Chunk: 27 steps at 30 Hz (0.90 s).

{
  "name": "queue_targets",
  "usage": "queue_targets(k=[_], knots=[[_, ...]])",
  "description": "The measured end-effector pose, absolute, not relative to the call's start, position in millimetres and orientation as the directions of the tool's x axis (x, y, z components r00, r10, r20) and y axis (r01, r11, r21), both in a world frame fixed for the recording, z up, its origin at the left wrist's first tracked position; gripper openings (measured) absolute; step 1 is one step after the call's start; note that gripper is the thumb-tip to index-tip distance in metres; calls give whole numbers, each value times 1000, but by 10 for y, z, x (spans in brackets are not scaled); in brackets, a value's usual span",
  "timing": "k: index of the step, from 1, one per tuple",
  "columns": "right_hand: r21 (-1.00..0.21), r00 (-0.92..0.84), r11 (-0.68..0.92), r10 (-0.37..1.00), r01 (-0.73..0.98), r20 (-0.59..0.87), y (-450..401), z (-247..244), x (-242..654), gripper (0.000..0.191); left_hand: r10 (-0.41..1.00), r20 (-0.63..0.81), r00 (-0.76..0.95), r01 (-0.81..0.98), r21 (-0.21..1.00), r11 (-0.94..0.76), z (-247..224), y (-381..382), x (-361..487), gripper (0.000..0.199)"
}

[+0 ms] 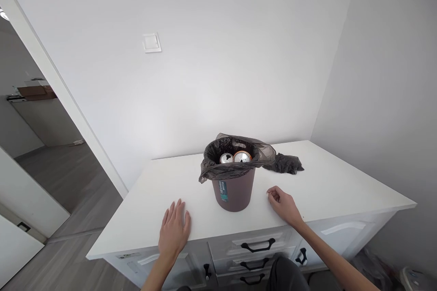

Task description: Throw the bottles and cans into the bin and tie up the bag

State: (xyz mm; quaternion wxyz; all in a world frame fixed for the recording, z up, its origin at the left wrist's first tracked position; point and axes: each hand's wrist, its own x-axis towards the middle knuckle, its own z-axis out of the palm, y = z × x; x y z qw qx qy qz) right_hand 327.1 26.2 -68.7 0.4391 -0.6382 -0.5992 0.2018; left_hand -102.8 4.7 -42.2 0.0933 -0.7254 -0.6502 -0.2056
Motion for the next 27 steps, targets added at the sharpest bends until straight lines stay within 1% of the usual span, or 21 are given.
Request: queue_targets(k=[6,11,17,21,27], knots=[[-804,198,99,945,586,261,276,-720,3295,22,897,433,87,986,94,-141,-434,57,-1032,56],[-807,207,121,935,578,289,274,-749,3312,22,887,445,122,985,55,-163,-451,68,-1041,56],[-815,207,106,941,570,267,273,-720,3314,20,901,422,104,987,69,-146,-386,55,-996,57],[-817,197,113,943,566,267,265,-701,3311,20,894,436,104,986,69,-149,-383,61,-998,56],[-820,196,122,942,559,274,251,-671,3297,19,900,426,91,983,109,-151,-395,65,-1018,54]])
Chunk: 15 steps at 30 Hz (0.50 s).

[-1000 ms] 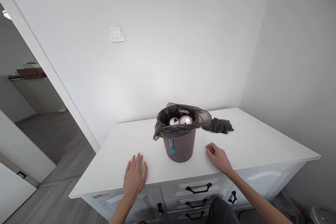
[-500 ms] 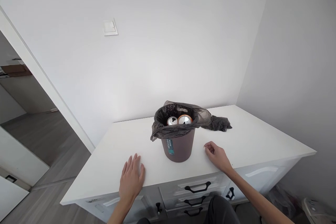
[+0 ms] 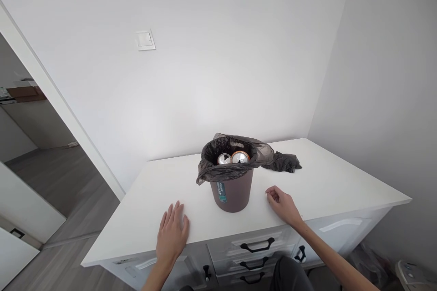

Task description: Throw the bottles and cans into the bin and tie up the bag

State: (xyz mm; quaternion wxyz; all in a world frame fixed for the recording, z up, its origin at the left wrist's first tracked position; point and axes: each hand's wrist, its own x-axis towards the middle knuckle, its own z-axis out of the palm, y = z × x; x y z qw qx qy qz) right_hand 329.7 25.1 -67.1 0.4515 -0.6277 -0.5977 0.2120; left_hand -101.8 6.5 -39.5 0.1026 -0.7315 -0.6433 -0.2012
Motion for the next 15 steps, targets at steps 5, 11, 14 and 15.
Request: queue_targets(k=[5,11,14,15], knots=[[-822,180,145,941,550,286,254,-664,3291,20,890,444,105,984,85,-159,-428,74,-1052,55],[-829,189,150,938,539,292,244,-680,3310,20,906,410,108,987,68,-148,-403,72,-1037,58],[-836,197,149,936,529,292,262,-686,3324,18,901,421,103,986,75,-147,-399,87,-1031,57],[-839,199,149,936,523,290,270,-690,3328,18,899,426,107,986,74,-152,-403,92,-1035,56]])
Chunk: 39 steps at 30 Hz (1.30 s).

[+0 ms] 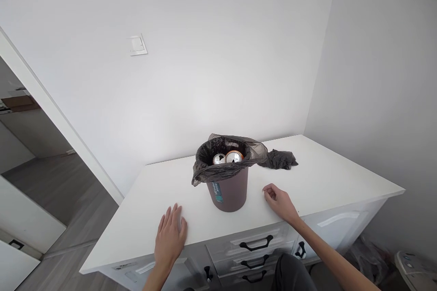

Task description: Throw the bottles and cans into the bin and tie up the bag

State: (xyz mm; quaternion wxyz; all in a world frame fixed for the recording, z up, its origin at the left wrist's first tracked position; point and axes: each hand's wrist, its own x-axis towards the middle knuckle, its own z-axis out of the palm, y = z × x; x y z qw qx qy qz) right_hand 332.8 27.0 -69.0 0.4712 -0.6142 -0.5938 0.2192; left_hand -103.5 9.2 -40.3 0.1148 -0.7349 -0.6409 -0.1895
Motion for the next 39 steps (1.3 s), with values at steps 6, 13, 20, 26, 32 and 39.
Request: queue_targets(k=[6,13,20,26,32,39], knots=[[-863,178,145,949,484,260,294,-705,3331,20,899,423,112,976,123,-179,-439,103,-1089,57],[-970,99,109,986,217,133,343,-276,3439,41,930,368,17,851,482,-206,-197,197,-1053,50],[-992,98,108,990,-64,101,539,820,3506,61,999,4,-33,195,981,3,963,416,-343,62],[-994,133,66,988,88,78,508,1430,3428,65,981,-195,8,-200,961,193,1536,643,47,36],[-967,150,147,972,207,180,452,1582,3370,63,997,-73,-24,-199,978,67,1689,698,79,25],[-963,162,165,966,214,201,426,1599,3314,52,985,-92,-144,-178,982,66,1784,587,122,54]])
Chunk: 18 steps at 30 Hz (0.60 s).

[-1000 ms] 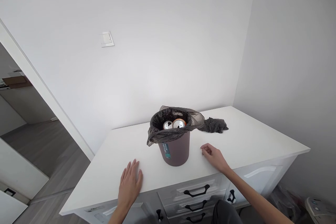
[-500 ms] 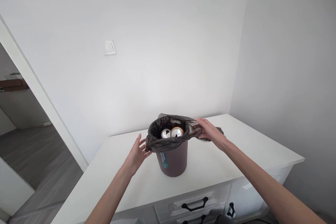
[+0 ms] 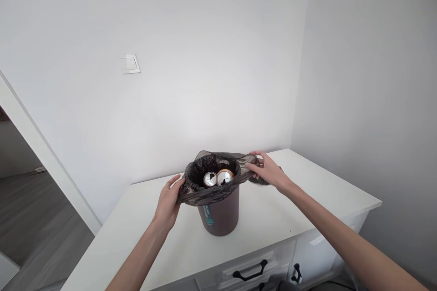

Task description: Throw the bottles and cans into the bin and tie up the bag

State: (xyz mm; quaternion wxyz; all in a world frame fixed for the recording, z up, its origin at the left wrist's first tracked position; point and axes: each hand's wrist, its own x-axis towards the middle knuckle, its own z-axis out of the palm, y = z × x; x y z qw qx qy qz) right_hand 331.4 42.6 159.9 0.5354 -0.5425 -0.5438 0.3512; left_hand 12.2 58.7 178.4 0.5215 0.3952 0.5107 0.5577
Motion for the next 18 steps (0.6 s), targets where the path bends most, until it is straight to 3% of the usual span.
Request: queue_targets(k=[18], knots=[[-972,254,183,943,146,216,608,1612,3255,46,970,118,-213,-97,985,-141,2058,597,-16,61]])
